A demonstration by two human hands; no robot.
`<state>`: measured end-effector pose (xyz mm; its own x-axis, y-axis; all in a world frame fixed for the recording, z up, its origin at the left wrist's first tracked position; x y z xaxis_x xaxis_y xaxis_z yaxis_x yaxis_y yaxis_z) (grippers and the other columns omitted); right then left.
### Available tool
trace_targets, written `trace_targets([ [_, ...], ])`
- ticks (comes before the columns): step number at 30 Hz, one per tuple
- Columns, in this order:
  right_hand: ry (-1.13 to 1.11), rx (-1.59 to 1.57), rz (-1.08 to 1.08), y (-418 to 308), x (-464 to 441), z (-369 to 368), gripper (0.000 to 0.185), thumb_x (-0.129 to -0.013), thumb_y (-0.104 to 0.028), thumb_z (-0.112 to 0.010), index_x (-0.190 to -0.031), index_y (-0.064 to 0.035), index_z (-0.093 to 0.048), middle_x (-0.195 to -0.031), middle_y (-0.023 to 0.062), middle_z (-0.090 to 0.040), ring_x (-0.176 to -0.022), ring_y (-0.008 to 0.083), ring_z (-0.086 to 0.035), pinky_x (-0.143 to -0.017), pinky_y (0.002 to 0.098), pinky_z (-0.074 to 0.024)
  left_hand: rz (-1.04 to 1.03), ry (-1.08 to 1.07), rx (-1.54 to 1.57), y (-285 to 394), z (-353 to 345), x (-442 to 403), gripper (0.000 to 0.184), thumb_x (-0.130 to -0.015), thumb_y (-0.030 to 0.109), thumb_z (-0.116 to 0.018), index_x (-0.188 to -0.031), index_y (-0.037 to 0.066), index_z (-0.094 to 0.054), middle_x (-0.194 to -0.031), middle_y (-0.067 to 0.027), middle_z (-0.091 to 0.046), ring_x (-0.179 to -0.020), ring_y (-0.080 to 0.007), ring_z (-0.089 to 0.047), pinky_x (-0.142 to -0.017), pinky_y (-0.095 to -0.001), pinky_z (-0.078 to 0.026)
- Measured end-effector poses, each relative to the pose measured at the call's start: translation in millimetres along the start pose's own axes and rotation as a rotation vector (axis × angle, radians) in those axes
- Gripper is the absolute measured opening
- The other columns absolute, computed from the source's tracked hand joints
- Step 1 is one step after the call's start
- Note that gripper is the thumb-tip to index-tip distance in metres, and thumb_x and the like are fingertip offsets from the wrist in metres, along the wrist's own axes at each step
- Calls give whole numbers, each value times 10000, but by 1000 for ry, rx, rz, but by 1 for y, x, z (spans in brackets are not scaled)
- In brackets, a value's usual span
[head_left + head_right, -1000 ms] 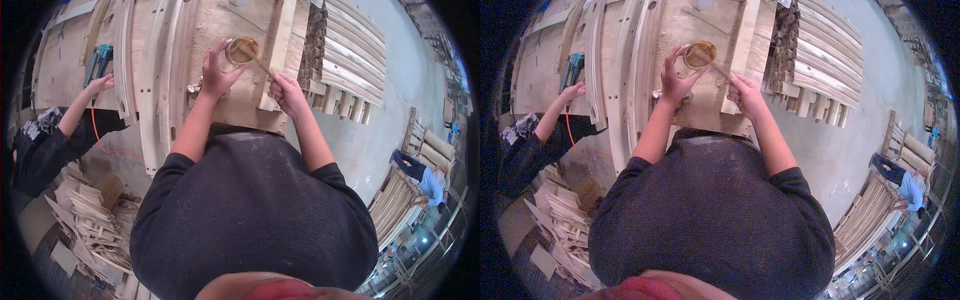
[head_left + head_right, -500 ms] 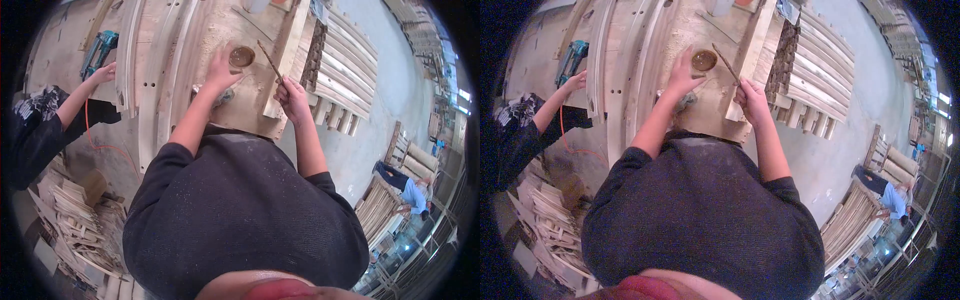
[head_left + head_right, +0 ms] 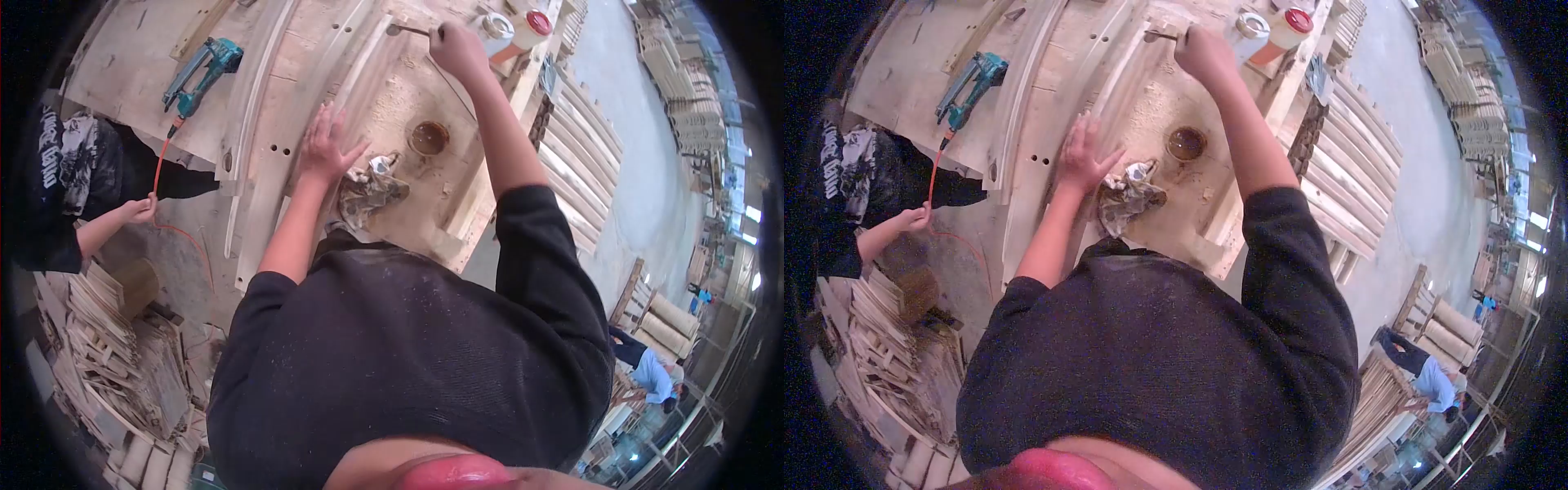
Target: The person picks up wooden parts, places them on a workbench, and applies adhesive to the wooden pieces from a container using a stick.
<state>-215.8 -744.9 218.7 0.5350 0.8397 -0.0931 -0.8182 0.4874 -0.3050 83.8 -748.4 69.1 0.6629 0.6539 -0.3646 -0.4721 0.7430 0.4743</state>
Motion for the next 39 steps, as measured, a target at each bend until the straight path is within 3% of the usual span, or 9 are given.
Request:
trace_targets([
  [4, -226, 283, 108, -24, -66, -10, 346, -889, -268, -543, -1048, -6, -705, -1117, 242, -684, -1063, 398, -653, -916, 476, -529, 52, -35, -34, -7, -2, -3, 811, -776, 573, -743, -1410, 125, -507, -1479, -157, -450, -1403, -366, -397, -1114, -499, -389],
  [8, -434, 438, 146, -31, -104, -29, 349, -881, -247, -537, -1047, 15, -697, -1117, 232, -687, -1074, 398, -649, -932, 468, -522, 110, -93, -48, -3, 6, -3, 788, -769, 579, -741, -1394, 143, -543, -1494, -116, -450, -1412, -334, -396, -1109, -498, -398],
  [15, -437, 525, 391, -8, -153, -56, 398, -900, -362, -626, -984, 18, -704, -1046, 209, -706, -998, 407, -661, -860, 470, -532, 144, -126, -44, -4, 7, -4, 766, -757, 557, -757, -1380, 156, -561, -1492, -101, -450, -1411, -330, -394, -1106, -496, -404],
  [21, -479, 483, 503, -19, -168, -68, 338, -868, -322, -668, -913, 6, -736, -935, 213, -717, -870, 421, -682, -775, 482, -545, 154, -127, -47, -2, 8, -5, 737, -753, 515, -779, -1370, 172, -569, -1486, -90, -453, -1405, -341, -397, -1097, -495, -415],
  [26, -535, 541, 482, -35, -145, -46, 346, -867, -340, -659, -949, -13, -737, -982, 210, -717, -927, 392, -688, -793, 467, -549, 148, -117, -56, -3, 11, -9, 716, -762, 506, -774, -1363, 170, -578, -1483, -85, -457, -1401, -342, -400, -1092, -499, -421],
  [30, -420, 491, 267, -7, -152, -57, 367, -888, -381, -650, -975, -37, -741, -997, 199, -720, -954, 376, -688, -820, 465, -545, 147, -148, -41, 0, 11, -8, 743, -756, 466, -798, -1384, 150, -555, -1482, -114, -458, -1399, -362, -396, -1115, -496, -399],
  [33, -550, 502, 419, -36, -135, -41, 374, -893, -378, -654, -999, -27, -733, -1008, 202, -719, -962, 377, -688, -830, 468, -546, 146, -147, -84, 0, 11, -8, 725, -777, 493, -761, -1390, 165, -557, -1488, -79, -455, -1395, -348, -401, -1098, -484, -421],
  [37, -388, 495, 273, -11, -149, -59, 325, -878, -333, -650, -1014, -51, -737, -1011, 180, -726, -945, 373, -691, -828, 470, -546, 146, -141, -73, 1, 9, -9, 747, -781, 487, -762, -1411, 154, -537, -1489, -89, -453, -1394, -354, -398, -1105, -486, -413],
  [39, -477, 522, 348, -17, -156, -64, 333, -870, -312, -648, -1002, -18, -732, -1003, 200, -723, -942, 375, -691, -827, 474, -546, 151, -153, -66, 2, 12, -9, 774, -775, 464, -779, -1428, 139, -518, -1481, -112, -456, -1390, -364, -397, -1118, -486, -400],
])
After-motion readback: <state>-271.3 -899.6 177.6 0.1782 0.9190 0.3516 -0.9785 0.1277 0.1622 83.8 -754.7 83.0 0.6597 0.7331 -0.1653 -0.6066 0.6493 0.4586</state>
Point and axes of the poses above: each hand's wrist, its own x-axis away from the middle knuckle, its own z-axis out of the back of the hand, y = z × x, the point moved 1 cm from there along -x, towards the middle knuckle
